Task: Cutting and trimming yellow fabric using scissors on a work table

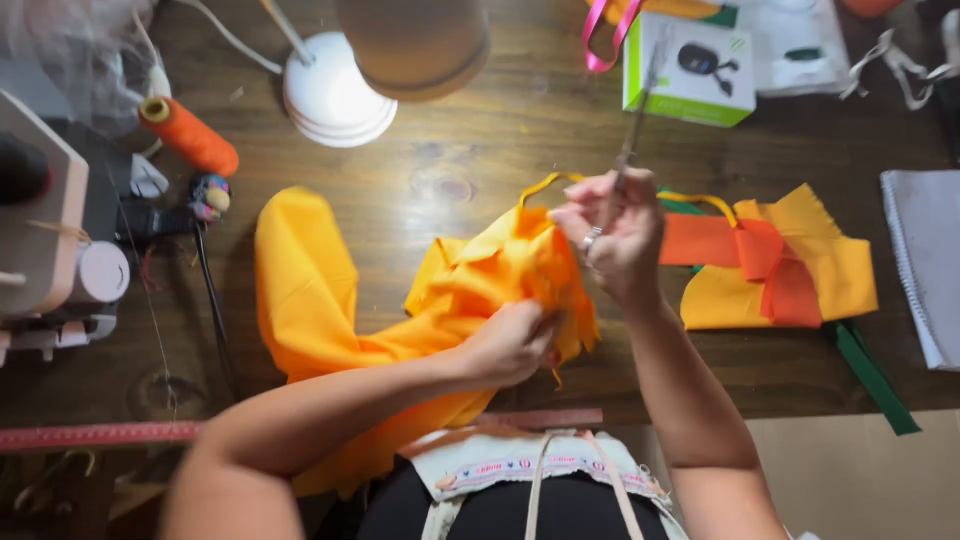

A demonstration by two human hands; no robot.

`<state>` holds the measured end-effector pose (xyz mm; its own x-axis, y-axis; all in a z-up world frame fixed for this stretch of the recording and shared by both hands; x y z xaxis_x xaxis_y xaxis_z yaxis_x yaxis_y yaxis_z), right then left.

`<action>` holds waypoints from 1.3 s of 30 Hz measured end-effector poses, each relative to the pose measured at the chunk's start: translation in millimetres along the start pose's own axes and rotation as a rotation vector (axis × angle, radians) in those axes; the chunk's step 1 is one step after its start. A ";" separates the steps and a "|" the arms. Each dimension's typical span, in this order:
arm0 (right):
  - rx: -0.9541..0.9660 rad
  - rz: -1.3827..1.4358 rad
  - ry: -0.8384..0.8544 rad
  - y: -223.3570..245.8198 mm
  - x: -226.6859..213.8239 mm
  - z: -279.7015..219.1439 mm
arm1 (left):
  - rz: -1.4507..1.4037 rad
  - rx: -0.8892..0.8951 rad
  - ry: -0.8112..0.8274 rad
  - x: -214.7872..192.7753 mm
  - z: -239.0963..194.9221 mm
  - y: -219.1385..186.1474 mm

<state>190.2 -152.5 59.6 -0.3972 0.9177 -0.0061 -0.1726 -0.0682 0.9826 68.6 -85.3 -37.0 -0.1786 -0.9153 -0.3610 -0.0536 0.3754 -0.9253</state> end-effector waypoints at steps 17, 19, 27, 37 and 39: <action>0.225 -0.272 -0.632 -108.0 -109.6 -124.9 | 0.579 0.471 0.195 -67.5 134.8 2.1; 0.194 -0.312 -0.643 -104.7 -118.3 -116.9 | 0.779 0.366 0.390 -59.3 153.8 31.1; -0.109 -0.260 -0.571 -19.4 -106.5 -101.8 | 0.621 0.383 0.239 -135.6 51.3 -34.6; -0.228 -0.280 -0.521 -35.3 -108.5 -105.1 | 1.006 0.202 0.060 -113.8 88.4 37.5; -0.193 -0.240 -0.514 -35.4 -111.0 -103.9 | 0.882 0.171 -0.077 -135.7 81.1 40.2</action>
<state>146.8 -292.6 6.2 0.1520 0.9846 -0.0861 -0.3834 0.1390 0.9131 170.3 42.2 -34.6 -0.0184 -0.3143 -0.9491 0.2198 0.9248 -0.3105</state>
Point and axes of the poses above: each hand's wrist, its own z-axis towards the middle knuckle, its own x-axis out of the palm, y = z × x, the point moved 5 cm from there along z, towards the middle knuckle, and after that the axes turned 10 degrees about x, right-handed, at the moved point
